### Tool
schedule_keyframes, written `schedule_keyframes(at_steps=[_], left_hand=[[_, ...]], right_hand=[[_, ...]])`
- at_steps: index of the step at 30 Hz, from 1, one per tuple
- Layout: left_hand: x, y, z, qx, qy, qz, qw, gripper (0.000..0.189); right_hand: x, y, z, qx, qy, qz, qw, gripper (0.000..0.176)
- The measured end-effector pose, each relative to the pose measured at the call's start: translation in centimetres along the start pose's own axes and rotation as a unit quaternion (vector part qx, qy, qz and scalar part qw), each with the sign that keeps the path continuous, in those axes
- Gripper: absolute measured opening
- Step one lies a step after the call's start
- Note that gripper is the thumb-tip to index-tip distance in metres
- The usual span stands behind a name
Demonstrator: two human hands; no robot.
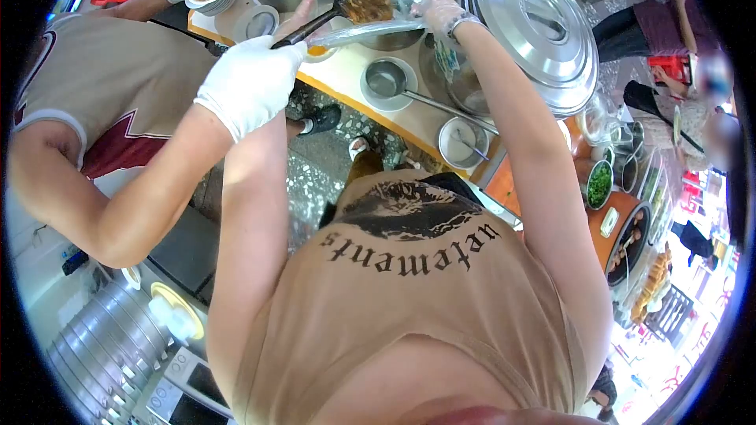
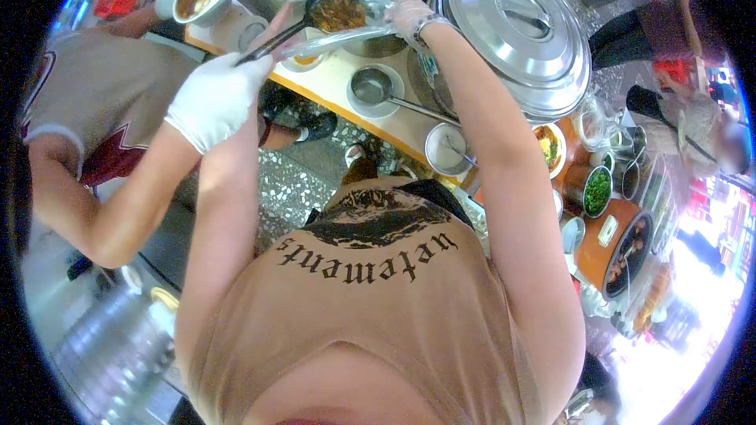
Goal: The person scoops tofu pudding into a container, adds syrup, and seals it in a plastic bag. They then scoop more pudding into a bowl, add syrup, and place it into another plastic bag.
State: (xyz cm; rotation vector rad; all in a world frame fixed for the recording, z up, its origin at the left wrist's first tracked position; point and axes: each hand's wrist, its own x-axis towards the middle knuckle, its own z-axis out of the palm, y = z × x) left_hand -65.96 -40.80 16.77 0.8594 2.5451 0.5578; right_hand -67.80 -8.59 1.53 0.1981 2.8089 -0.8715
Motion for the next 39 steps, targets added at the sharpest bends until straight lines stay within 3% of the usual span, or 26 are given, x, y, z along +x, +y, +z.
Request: schedule_keyframes(at_steps=[1, 2, 3, 4, 5, 6, 7, 8, 10, 14, 16, 18, 20, 23, 26, 27, 31, 35, 39], left_hand=[[-0.2, -0.6, 0.4, 0.225, 0.042, 0.109, 0.967, 0.019], [-0.5, -1.2, 0.9, 0.225, 0.042, 0.109, 0.967, 0.019], [-0.9, -1.3, 1.2, 0.267, 0.091, 0.129, 0.951, 0.019], [-1.0, -1.5, 1.4, 0.308, 0.141, 0.148, 0.929, 0.018], [-1.0, -1.7, 1.7, 0.308, 0.140, 0.148, 0.929, 0.018], [-1.0, -1.9, 2.0, 0.284, 0.099, 0.051, 0.952, 0.023], [-0.9, -2.2, 2.2, 0.257, 0.058, -0.047, 0.964, 0.031], [-1.1, -2.5, 2.3, 0.257, 0.058, -0.047, 0.964, 0.031], [-1.7, -3.5, 2.4, 0.337, 0.131, 0.105, 0.926, 0.020], [1.1, -5.9, 2.7, 0.265, 0.129, 0.090, 0.951, 0.027], [6.8, -8.7, 6.1, 0.071, 0.168, -0.013, 0.983, 0.030], [13.8, -13.6, 13.1, -0.093, 0.233, -0.093, 0.963, 0.033], [18.3, -17.2, 18.4, -0.147, 0.253, -0.108, 0.950, 0.036], [13.8, -10.7, 13.7, -0.208, 0.188, -0.086, 0.956, 0.035], [12.6, -8.3, 12.7, -0.191, 0.147, -0.128, 0.962, 0.036], [12.9, -8.8, 13.1, -0.190, 0.146, -0.127, 0.962, 0.036], [13.8, -9.3, 14.3, -0.271, 0.129, -0.134, 0.944, 0.036], [15.3, -11.1, 16.2, -0.330, 0.122, -0.131, 0.927, 0.035], [15.2, -11.8, 17.1, -0.289, 0.141, -0.058, 0.945, 0.035]], right_hand=[[0.2, 0.0, -0.1, -0.025, 0.006, -0.022, 0.999, 0.070], [0.4, 0.1, -0.1, -0.050, 0.011, -0.043, 0.998, 0.069], [0.8, -0.1, 0.9, 0.022, 0.104, 0.031, 0.994, 0.057], [1.6, 0.8, 1.5, 0.022, 0.104, 0.030, 0.994, 0.057], [2.7, 1.8, 1.7, -0.029, 0.094, 0.014, 0.995, 0.047], [2.9, 1.7, 1.7, -0.080, 0.083, -0.002, 0.993, 0.039], [2.6, 1.9, 1.6, -0.238, 0.065, -0.079, 0.966, 0.022], [2.5, 1.9, 1.7, -0.238, 0.065, -0.079, 0.966, 0.022], [2.4, 2.2, 2.4, -0.177, 0.179, -0.072, 0.965, 0.022], [2.2, 2.1, 2.2, -0.208, 0.115, -0.056, 0.970, 0.026], [1.6, 1.8, 2.8, -0.004, 0.177, -0.005, 0.984, 0.032], [1.0, 1.3, 2.9, 0.065, 0.174, 0.037, 0.982, 0.035], [-0.1, 0.5, 3.0, 0.132, 0.170, 0.079, 0.973, 0.038], [-1.7, -0.3, 3.2, 0.212, 0.158, 0.148, 0.953, 0.052], [0.2, 3.3, 6.2, 0.209, 0.165, 0.134, 0.955, 0.056], [-1.3, 1.4, 5.0, 0.320, 0.116, 0.235, 0.910, 0.059], [-2.0, 1.6, 6.0, 0.395, 0.129, 0.237, 0.878, 0.061], [-3.0, 1.6, 6.8, 0.674, 0.105, 0.220, 0.697, 0.051], [-3.4, 2.0, 7.1, 0.717, 0.064, 0.207, 0.663, 0.052]])
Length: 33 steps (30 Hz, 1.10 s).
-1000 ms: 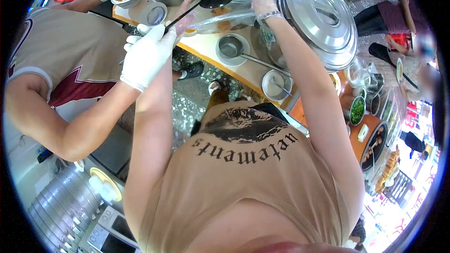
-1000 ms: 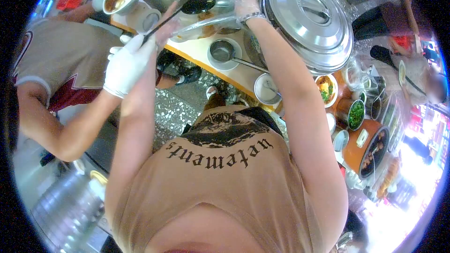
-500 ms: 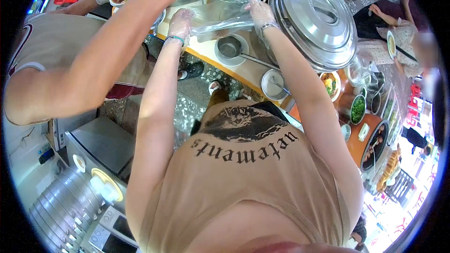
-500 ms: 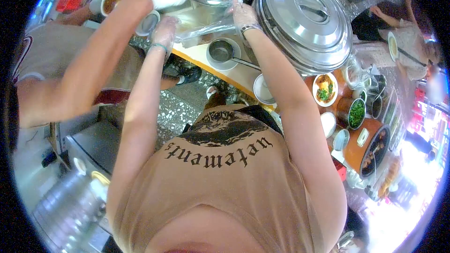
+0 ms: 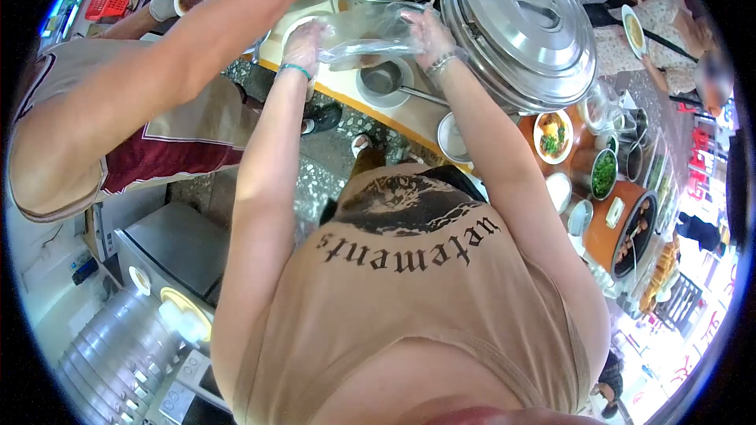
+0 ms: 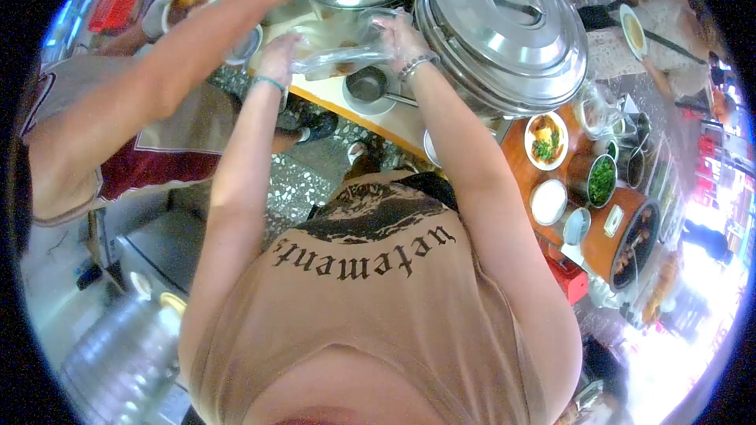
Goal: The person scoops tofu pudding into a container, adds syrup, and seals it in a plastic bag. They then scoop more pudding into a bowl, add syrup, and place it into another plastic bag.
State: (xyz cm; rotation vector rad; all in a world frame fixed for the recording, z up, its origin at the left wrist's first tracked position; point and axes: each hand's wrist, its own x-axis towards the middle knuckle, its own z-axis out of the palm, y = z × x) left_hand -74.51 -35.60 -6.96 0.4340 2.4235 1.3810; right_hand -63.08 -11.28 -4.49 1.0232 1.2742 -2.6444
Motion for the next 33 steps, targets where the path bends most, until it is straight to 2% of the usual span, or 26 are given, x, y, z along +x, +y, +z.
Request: schedule_keyframes(at_steps=[2, 3, 5, 6, 8, 11, 15, 18, 20, 21, 23, 24, 25, 27, 28, 29, 31, 32, 33], left_hand=[[-1.2, 3.4, 0.1, -0.205, 0.007, -0.159, 0.966, 0.037], [-1.5, 3.7, 0.2, -0.205, 0.007, -0.159, 0.966, 0.037], [-1.7, 4.0, 0.2, -0.146, 0.022, -0.088, 0.985, 0.036], [-1.6, 3.7, 0.3, -0.146, 0.022, -0.088, 0.985, 0.036], [-0.8, 3.2, 0.6, -0.305, 0.039, -0.173, 0.936, 0.034], [-0.2, 3.1, 0.9, -0.356, 0.065, -0.182, 0.914, 0.031], [1.3, 2.6, 0.9, -0.335, 0.069, -0.160, 0.926, 0.027], [1.8, 2.7, 0.7, -0.322, 0.070, -0.190, 0.925, 0.031], [1.5, 4.8, 0.9, -0.377, 0.127, -0.223, 0.890, 0.027], [2.7, 2.8, 1.0, -0.377, 0.126, -0.223, 0.890, 0.027], [6.3, -2.9, 1.4, -0.482, 0.038, -0.171, 0.858, 0.029], [4.5, 1.6, 0.7, -0.344, 0.120, -0.259, 0.894, 0.029], [2.9, 2.8, -0.4, -0.276, 0.102, -0.241, 0.925, 0.029], [-1.4, 6.2, -3.9, -0.055, -0.027, -0.118, 0.991, 0.030], [-4.2, 9.7, -6.2, 0.109, -0.108, -0.040, 0.987, 0.031], [-7.1, 13.6, -8.6, 0.272, -0.186, 0.033, 0.944, 0.031], [-10.0, 18.0, -10.5, 0.453, -0.282, 0.134, 0.835, 0.033], [-10.7, 18.9, -10.6, 0.493, -0.301, 0.156, 0.801, 0.034], [-11.7, 18.9, -10.7, 0.507, -0.264, 0.207, 0.794, 0.033]], right_hand=[[0.0, -0.1, -0.1, 0.020, -0.040, 0.011, 0.999, 0.053], [0.0, 0.0, -0.1, 0.020, -0.040, 0.012, 0.999, 0.053], [0.1, 0.2, 0.1, 0.017, -0.040, -0.002, 0.999, 0.055], [0.0, 0.2, 0.2, 0.017, -0.040, -0.001, 0.999, 0.055], [-0.1, 0.1, 0.5, 0.032, -0.049, -0.017, 0.998, 0.049], [-0.5, -0.2, 1.3, 0.044, -0.060, -0.043, 0.996, 0.049], [0.7, -0.1, 1.3, 0.052, -0.070, -0.066, 0.994, 0.048], [0.9, -0.6, 1.9, 0.022, -0.031, -0.079, 0.996, 0.049], [1.2, -1.0, 2.1, 0.024, -0.019, -0.084, 0.996, 0.048], [1.2, -1.2, 2.2, 0.024, -0.018, -0.084, 0.996, 0.048], [1.1, -1.6, 2.4, 0.006, -0.036, -0.088, 0.995, 0.048], [1.3, -1.7, 2.4, 0.007, -0.036, -0.089, 0.995, 0.048], [1.4, -1.7, 2.4, 0.004, -0.037, -0.100, 0.994, 0.047], [1.3, -2.0, 2.7, 0.002, -0.037, -0.111, 0.993, 0.046], [0.8, -2.5, 3.3, -0.014, -0.016, -0.107, 0.994, 0.045], [0.5, -2.8, 3.6, -0.031, 0.005, -0.102, 0.994, 0.044], [1.3, -2.5, 3.2, -0.032, -0.005, -0.119, 0.992, 0.040], [1.6, -2.4, 3.0, -0.034, -0.015, -0.135, 0.990, 0.036], [1.6, -2.5, 3.1, -0.033, -0.014, -0.134, 0.990, 0.036]])
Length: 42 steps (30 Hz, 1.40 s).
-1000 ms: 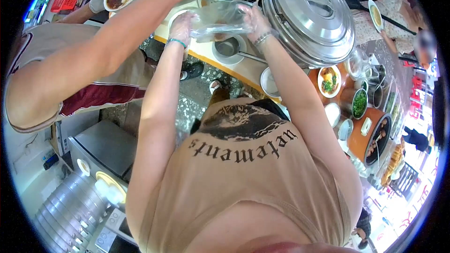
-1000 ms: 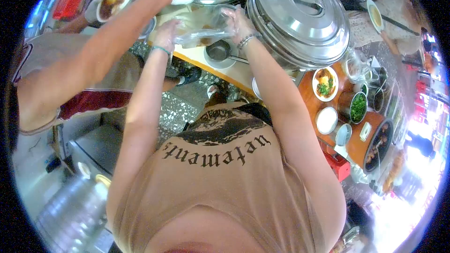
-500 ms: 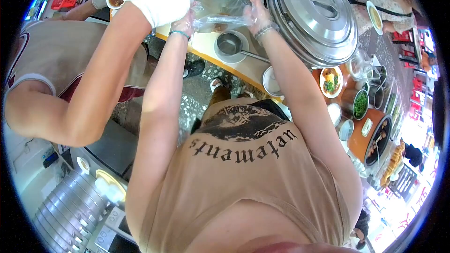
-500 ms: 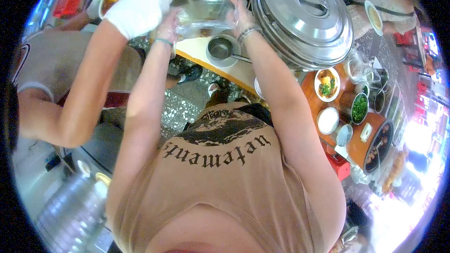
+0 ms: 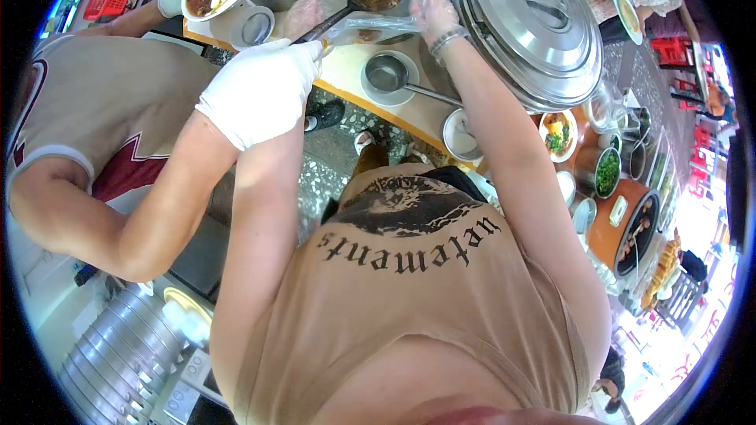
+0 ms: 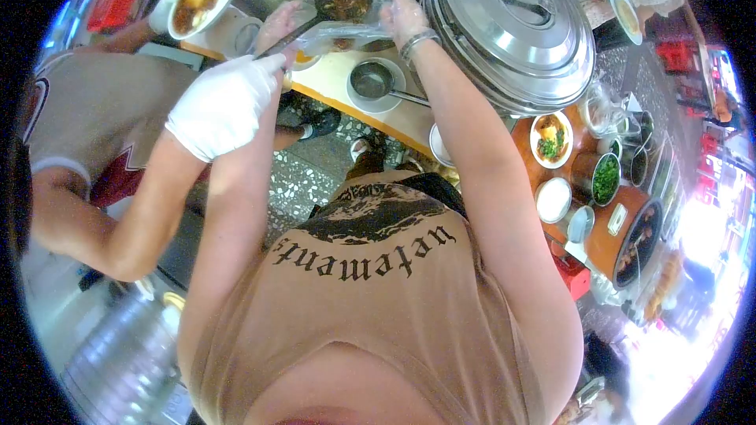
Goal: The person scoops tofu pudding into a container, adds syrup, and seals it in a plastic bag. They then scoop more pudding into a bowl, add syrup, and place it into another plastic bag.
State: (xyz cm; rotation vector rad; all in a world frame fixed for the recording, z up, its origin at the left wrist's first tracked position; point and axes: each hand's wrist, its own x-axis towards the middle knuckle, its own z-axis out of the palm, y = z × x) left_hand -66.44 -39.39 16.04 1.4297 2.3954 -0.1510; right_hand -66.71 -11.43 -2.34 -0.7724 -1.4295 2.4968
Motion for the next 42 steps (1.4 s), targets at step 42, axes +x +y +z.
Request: schedule_keyframes(at_steps=[42], left_hand=[[12.1, 25.5, 13.3, -0.673, 0.037, -0.073, 0.735, 0.028]], right_hand=[[-31.9, 1.0, -23.1, -0.110, 0.145, -0.162, 0.970, 0.026]])
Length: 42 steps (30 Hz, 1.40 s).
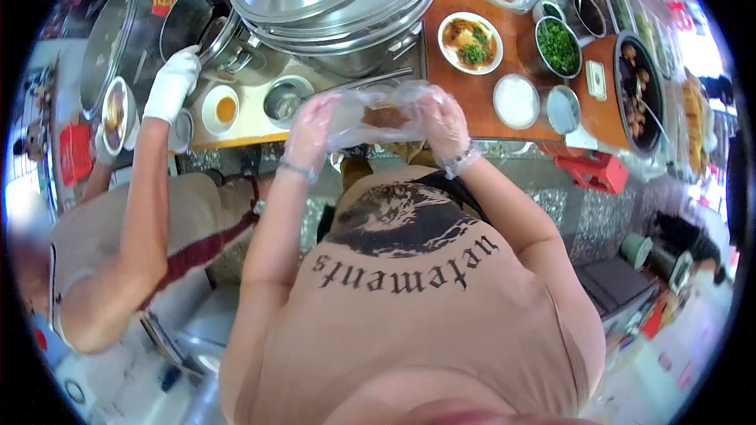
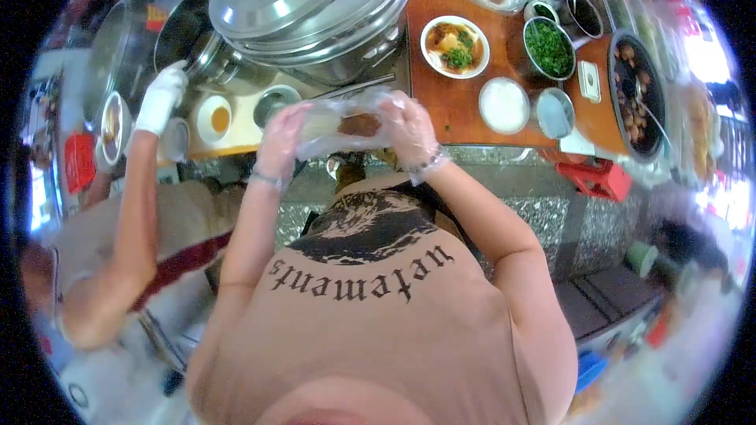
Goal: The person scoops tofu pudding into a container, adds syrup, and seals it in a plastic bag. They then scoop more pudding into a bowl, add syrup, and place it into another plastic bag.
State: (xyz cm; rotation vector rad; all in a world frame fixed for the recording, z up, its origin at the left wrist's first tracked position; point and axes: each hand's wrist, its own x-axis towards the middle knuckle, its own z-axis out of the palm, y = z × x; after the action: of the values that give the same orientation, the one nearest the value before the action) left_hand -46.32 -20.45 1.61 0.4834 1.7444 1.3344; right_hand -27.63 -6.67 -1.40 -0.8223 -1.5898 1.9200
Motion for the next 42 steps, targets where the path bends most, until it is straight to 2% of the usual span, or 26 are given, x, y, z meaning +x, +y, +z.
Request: schedule_keyframes(at_steps=[1, 3, 4, 6, 12, 13, 14, 15, 16, 18, 19, 21, 22, 24, 25, 26, 28, 29, 30, 31, 33, 35, 37, 38, 40, 42], left_hand=[[1.0, -0.5, 1.2, -0.002, 0.013, -0.004, 1.000, 0.028], [2.8, -2.3, 3.9, 0.315, -0.013, 0.180, 0.932, 0.027], [3.4, -2.0, 5.6, 0.314, -0.014, 0.177, 0.933, 0.027], [4.2, -1.3, 9.0, 0.503, -0.012, 0.220, 0.835, 0.024], [8.2, -0.4, 13.6, 0.600, -0.040, 0.220, 0.768, 0.015], [8.7, -0.3, 13.6, 0.622, -0.059, 0.171, 0.762, 0.015], [9.2, -0.3, 13.6, 0.643, -0.079, 0.120, 0.752, 0.014], [8.8, 0.7, 13.5, 0.632, -0.072, 0.126, 0.761, 0.013], [8.6, 0.9, 13.5, 0.635, -0.078, 0.131, 0.758, 0.013], [8.3, 1.4, 13.6, 0.492, -0.083, 0.114, 0.859, 0.013], [7.5, 2.2, 14.7, 0.403, -0.098, 0.076, 0.907, 0.013], [5.4, 5.0, 17.6, 0.316, -0.147, 0.068, 0.935, 0.014], [5.0, 5.8, 18.6, 0.261, -0.176, 0.057, 0.947, 0.015], [6.2, 4.7, 19.6, 0.320, -0.172, 0.202, 0.910, 0.018], [6.6, 4.4, 20.1, 0.354, -0.179, 0.234, 0.888, 0.019], [6.7, 4.0, 20.5, 0.328, -0.205, 0.261, 0.885, 0.019], [6.3, 3.5, 21.4, 0.374, -0.285, 0.350, 0.810, 0.021], [6.4, 3.4, 21.5, 0.371, -0.287, 0.348, 0.812, 0.021], [6.7, 3.6, 21.5, 0.338, -0.269, 0.388, 0.814, 0.023], [7.1, 3.9, 21.6, 0.306, -0.249, 0.429, 0.813, 0.024], [9.0, 3.2, 20.4, 0.294, -0.202, 0.410, 0.839, 0.023], [9.8, 1.6, 20.7, 0.275, -0.189, 0.374, 0.865, 0.019], [9.9, 1.3, 20.7, 0.342, -0.206, 0.212, 0.892, 0.016], [10.3, 1.1, 20.6, 0.370, -0.178, 0.271, 0.870, 0.009], [10.0, 2.1, 20.4, 0.380, -0.141, 0.285, 0.869, 0.008], [9.1, 1.5, 20.1, 0.395, -0.126, 0.287, 0.864, 0.010]], right_hand=[[-0.4, -0.1, -2.0, -0.058, -0.004, -0.018, 0.998, 0.026], [-0.8, -0.4, -5.5, -0.113, -0.016, -0.033, 0.993, 0.025], [-0.8, -0.5, -7.3, -0.169, -0.015, -0.055, 0.984, 0.025], [-0.8, -0.3, -10.5, -0.221, -0.016, -0.006, 0.975, 0.025], [-0.4, -0.8, -15.8, -0.206, 0.057, 0.022, 0.977, 0.023], [-0.1, -0.3, -16.5, -0.206, 0.061, 0.023, 0.976, 0.023], [0.4, 0.7, -17.2, -0.248, 0.082, -0.092, 0.961, 0.022], [0.7, 1.2, -17.5, -0.287, 0.104, -0.205, 0.930, 0.022], [0.7, 0.3, -17.0, -0.287, 0.113, -0.204, 0.929, 0.022], [0.4, -1.7, -15.7, -0.100, 0.118, -0.050, 0.987, 0.020], [0.6, -1.2, -15.6, -0.103, 0.132, -0.052, 0.985, 0.020], [1.3, 0.2, -15.5, 0.071, 0.070, 0.042, 0.994, 0.022], [1.5, -0.1, -15.0, 0.069, 0.081, 0.039, 0.994, 0.022], [2.0, -0.5, -13.9, 0.009, -0.025, 0.091, 0.995, 0.035], [2.5, -0.4, -13.9, -0.214, -0.078, 0.010, 0.974, 0.052], [2.6, -0.2, -13.0, -0.220, -0.071, -0.068, 0.971, 0.061], [3.9, 2.4, -13.3, -0.440, -0.095, -0.293, 0.844, 0.063], [3.5, 3.6, -13.6, -0.298, -0.112, -0.179, 0.931, 0.052], [3.3, 3.0, -13.5, -0.298, -0.113, -0.176, 0.931, 0.052], [3.4, 2.3, -13.7, -0.271, -0.085, -0.113, 0.952, 0.042], [3.9, 0.5, -14.3, -0.213, -0.028, 0.014, 0.977, 0.034], [4.3, -1.7, -14.3, -0.194, -0.072, 0.052, 0.977, 0.036], [4.4, -2.4, -14.2, -0.148, -0.104, 0.161, 0.970, 0.038], [4.4, -2.9, -14.3, -0.112, -0.104, 0.179, 0.972, 0.038], [5.3, -2.5, -15.6, -0.073, -0.142, 0.247, 0.956, 0.036], [6.4, 0.0, -17.2, -0.032, -0.142, 0.220, 0.965, 0.034]])
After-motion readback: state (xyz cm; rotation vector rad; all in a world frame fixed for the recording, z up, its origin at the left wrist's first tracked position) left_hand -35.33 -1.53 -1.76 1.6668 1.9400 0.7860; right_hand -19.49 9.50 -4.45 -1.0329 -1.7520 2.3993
